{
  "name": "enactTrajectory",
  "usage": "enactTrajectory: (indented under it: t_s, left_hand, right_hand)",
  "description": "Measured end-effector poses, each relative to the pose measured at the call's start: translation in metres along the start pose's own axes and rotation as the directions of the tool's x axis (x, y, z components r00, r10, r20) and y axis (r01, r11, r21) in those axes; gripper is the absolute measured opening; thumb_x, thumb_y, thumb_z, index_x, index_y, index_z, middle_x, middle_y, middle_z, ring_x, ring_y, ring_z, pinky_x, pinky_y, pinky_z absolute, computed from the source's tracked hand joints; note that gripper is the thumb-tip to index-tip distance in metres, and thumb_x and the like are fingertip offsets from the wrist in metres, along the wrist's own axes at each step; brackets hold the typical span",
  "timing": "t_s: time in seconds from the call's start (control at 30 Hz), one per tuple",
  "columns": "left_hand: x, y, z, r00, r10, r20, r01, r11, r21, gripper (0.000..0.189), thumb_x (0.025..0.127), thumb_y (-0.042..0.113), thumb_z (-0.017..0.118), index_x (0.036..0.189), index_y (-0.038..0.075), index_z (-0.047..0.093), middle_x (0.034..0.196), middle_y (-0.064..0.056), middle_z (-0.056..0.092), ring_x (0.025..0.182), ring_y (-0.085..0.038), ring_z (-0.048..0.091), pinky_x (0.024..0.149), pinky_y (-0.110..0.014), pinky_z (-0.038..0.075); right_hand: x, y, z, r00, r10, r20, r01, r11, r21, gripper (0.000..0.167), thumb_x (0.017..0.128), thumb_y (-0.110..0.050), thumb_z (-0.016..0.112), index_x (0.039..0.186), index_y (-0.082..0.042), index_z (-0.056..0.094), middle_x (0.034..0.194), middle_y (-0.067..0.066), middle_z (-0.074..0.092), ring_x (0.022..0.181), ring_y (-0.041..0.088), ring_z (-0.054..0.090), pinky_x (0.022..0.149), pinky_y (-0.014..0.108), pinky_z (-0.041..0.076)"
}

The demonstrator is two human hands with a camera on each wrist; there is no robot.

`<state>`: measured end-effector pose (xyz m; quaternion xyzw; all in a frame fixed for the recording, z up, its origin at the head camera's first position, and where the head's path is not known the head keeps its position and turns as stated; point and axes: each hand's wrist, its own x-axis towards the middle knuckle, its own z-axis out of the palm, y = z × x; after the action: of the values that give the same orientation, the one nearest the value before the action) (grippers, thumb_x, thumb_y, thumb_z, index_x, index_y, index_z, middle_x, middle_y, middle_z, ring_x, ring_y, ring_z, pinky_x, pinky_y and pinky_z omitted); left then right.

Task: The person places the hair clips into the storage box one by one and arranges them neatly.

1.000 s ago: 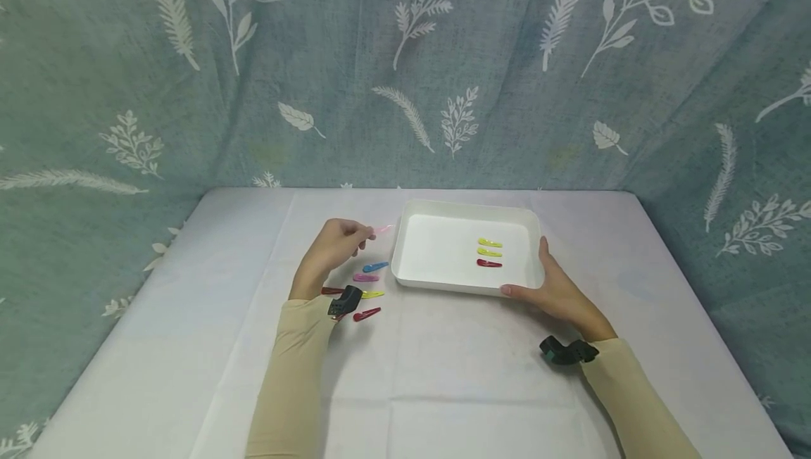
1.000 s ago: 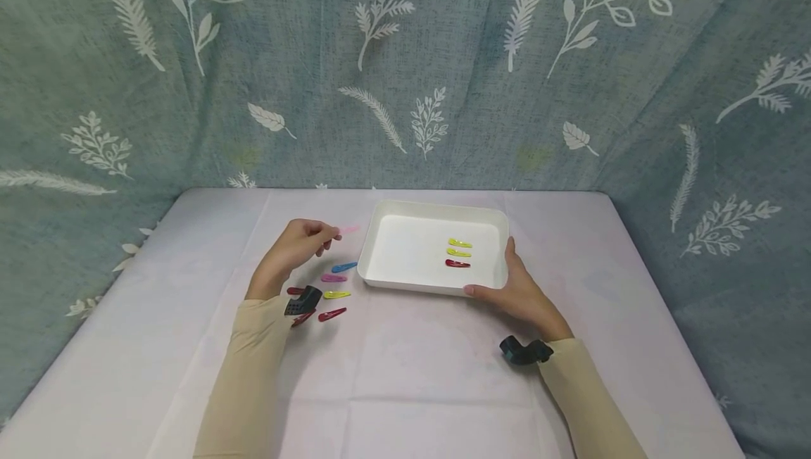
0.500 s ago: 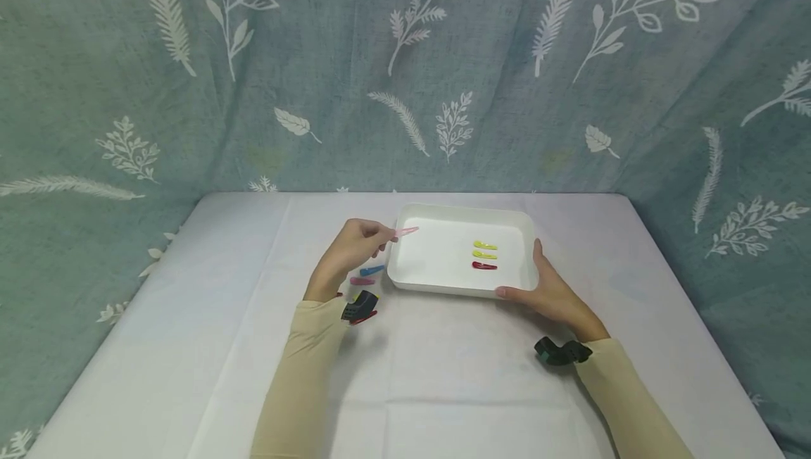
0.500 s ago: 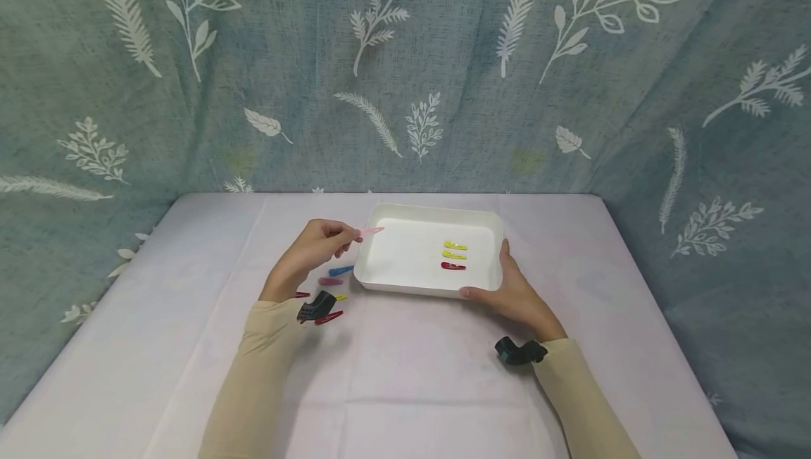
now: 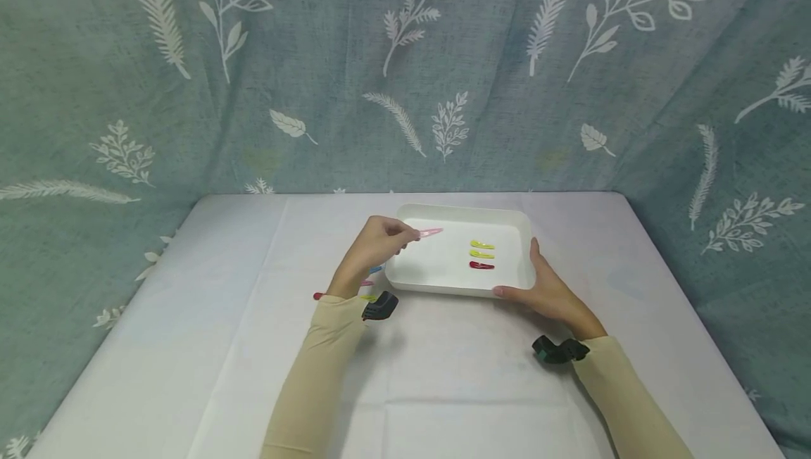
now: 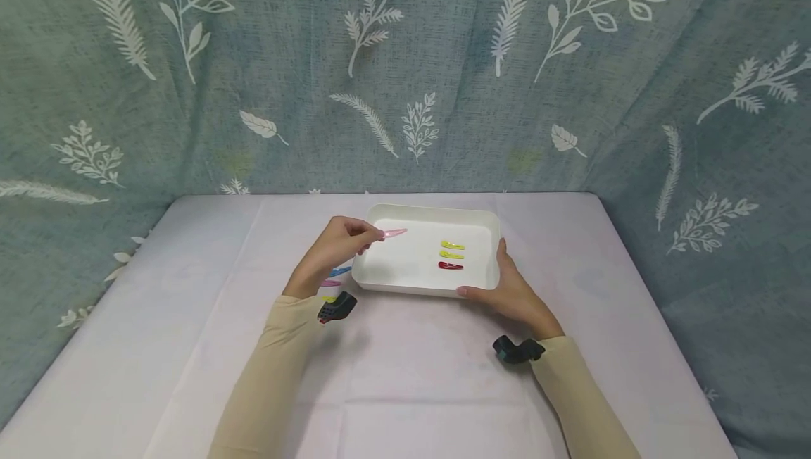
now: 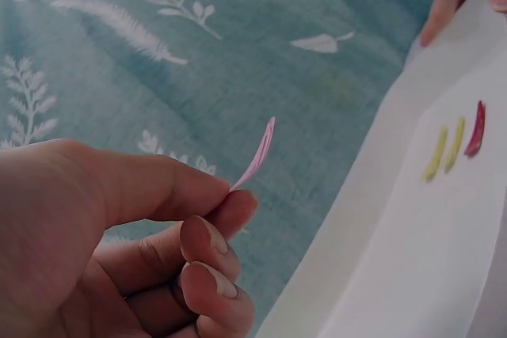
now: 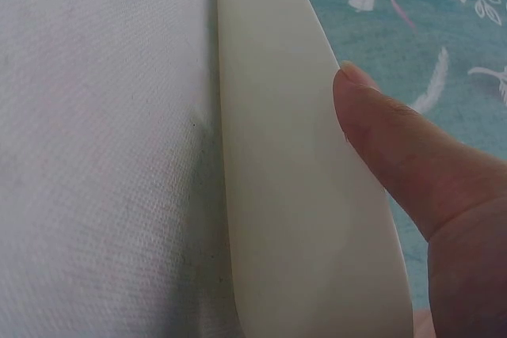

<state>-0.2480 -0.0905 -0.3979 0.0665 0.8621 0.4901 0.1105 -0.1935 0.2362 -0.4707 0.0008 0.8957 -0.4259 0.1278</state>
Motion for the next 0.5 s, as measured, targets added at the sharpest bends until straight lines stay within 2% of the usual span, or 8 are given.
enactTrajectory:
  t_s: [0.13, 0.37, 0.5]
  left_hand:
    - [0.002, 0.004, 0.007, 1.000, -0.008, 0.013, 0.008, 1.000, -0.004, 0.029, 0.099, 0.033, 0.066, 0.109, 0.010, 0.080, 0.110, -0.018, 0.069, 0.087, -0.019, 0.056, 0.078, -0.033, 0.046]
    - [0.008, 0.008, 0.020, 0.999, -0.006, 0.047, 0.007, 1.000, -0.028, 0.028, 0.099, 0.031, 0.066, 0.107, 0.008, 0.080, 0.080, 0.001, 0.060, 0.078, -0.016, 0.053, 0.074, -0.031, 0.044]
    - [0.012, 0.008, 0.027, 0.997, 0.010, 0.072, -0.007, 0.999, -0.035, 0.026, 0.098, 0.029, 0.066, 0.106, 0.008, 0.080, 0.080, 0.001, 0.060, 0.077, -0.014, 0.052, 0.074, -0.029, 0.044]
  right_hand:
    - [0.000, 0.000, 0.000, 1.000, -0.003, 0.000, 0.003, 1.000, 0.001, 0.143, 0.080, -0.058, 0.083, 0.161, -0.008, -0.024, 0.174, 0.022, -0.004, 0.161, 0.043, 0.004, 0.126, 0.065, 0.014]
    - [0.000, 0.001, 0.000, 1.000, -0.007, 0.002, 0.007, 1.000, 0.009, 0.142, 0.081, -0.057, 0.083, 0.161, -0.009, -0.024, 0.174, 0.021, -0.005, 0.162, 0.042, 0.003, 0.126, 0.064, 0.014]
    - [0.000, 0.002, 0.000, 1.000, -0.012, 0.002, 0.012, 1.000, 0.017, 0.142, 0.081, -0.056, 0.083, 0.161, -0.009, -0.024, 0.174, 0.022, -0.004, 0.161, 0.042, 0.004, 0.126, 0.064, 0.014]
